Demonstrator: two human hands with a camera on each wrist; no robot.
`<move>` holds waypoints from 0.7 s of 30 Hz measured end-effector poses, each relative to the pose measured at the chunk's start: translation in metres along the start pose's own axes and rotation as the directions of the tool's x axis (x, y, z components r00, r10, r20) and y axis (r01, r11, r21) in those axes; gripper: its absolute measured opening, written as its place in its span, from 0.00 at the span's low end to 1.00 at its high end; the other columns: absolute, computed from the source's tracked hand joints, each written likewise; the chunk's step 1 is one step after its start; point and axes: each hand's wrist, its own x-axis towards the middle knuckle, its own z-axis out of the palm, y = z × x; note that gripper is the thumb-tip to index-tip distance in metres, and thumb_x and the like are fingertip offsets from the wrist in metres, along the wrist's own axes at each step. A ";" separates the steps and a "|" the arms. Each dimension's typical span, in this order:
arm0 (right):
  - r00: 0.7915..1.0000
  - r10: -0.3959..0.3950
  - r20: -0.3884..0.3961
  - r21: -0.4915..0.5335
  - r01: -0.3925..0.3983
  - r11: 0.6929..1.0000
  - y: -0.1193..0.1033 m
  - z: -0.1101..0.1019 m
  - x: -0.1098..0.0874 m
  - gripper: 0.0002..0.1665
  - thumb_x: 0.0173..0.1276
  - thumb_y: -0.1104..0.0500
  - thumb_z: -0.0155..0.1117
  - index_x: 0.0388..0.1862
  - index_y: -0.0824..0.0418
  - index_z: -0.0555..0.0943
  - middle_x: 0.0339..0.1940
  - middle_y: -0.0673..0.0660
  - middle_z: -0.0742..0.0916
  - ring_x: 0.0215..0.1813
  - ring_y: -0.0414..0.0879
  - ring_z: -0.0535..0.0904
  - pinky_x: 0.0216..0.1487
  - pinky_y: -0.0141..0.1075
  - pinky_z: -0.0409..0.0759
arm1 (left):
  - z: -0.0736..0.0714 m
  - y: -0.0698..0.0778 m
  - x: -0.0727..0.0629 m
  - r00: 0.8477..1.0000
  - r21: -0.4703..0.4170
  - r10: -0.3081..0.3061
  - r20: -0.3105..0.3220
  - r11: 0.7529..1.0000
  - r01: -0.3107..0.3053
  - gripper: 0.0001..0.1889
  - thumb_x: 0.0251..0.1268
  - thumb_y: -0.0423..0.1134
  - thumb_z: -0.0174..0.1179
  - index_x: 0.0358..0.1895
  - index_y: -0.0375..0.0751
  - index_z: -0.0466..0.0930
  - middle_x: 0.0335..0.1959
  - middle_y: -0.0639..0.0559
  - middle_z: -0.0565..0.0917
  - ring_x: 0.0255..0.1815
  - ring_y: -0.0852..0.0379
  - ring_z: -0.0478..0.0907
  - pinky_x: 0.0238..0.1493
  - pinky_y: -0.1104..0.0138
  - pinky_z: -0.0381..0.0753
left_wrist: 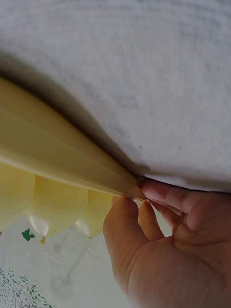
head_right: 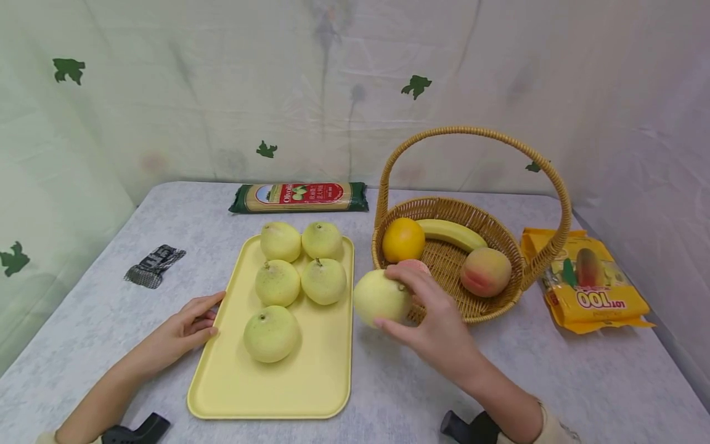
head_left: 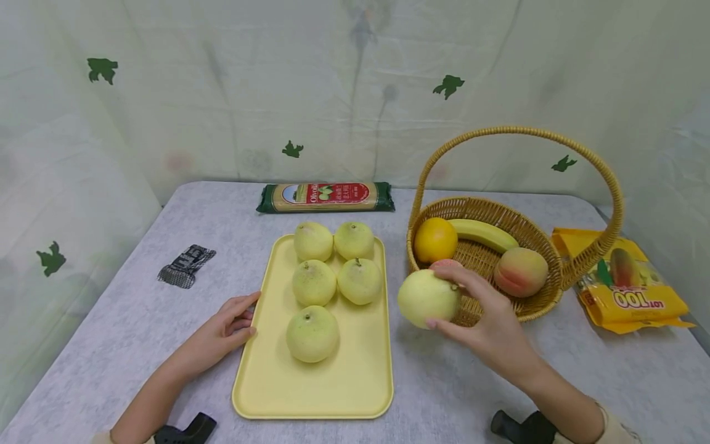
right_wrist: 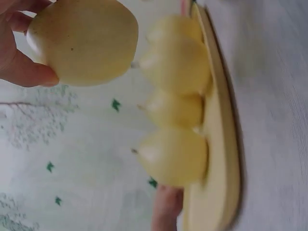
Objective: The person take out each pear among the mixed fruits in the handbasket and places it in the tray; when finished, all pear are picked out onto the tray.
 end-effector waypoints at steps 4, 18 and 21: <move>0.995 -0.020 0.095 0.052 0.015 0.999 0.000 0.028 -0.002 0.37 0.43 0.61 0.76 0.56 0.55 0.72 0.55 0.50 0.76 0.56 0.45 0.69 0.55 0.29 0.69 | 0.000 0.000 0.000 1.000 0.000 0.003 0.003 1.000 -0.003 0.33 0.64 0.33 0.53 0.69 0.34 0.47 0.62 0.37 0.54 0.53 0.61 0.63 0.50 0.79 0.66; 0.951 0.031 0.307 0.084 -0.060 0.995 0.006 0.084 -0.003 0.35 0.48 0.54 0.73 0.56 0.55 0.71 0.56 0.48 0.74 0.58 0.40 0.66 0.58 0.35 0.66 | 0.000 -0.002 0.000 1.000 -0.003 0.013 0.002 1.000 -0.013 0.33 0.65 0.33 0.52 0.69 0.34 0.47 0.62 0.37 0.54 0.52 0.63 0.64 0.50 0.79 0.67; 0.944 0.056 0.326 0.105 -0.094 0.990 0.005 0.089 0.000 0.37 0.48 0.53 0.74 0.58 0.56 0.70 0.55 0.48 0.74 0.57 0.39 0.65 0.57 0.36 0.66 | 0.000 -0.002 0.000 1.000 -0.001 0.013 0.003 1.000 -0.013 0.33 0.65 0.33 0.52 0.69 0.34 0.47 0.62 0.37 0.54 0.52 0.63 0.64 0.50 0.79 0.67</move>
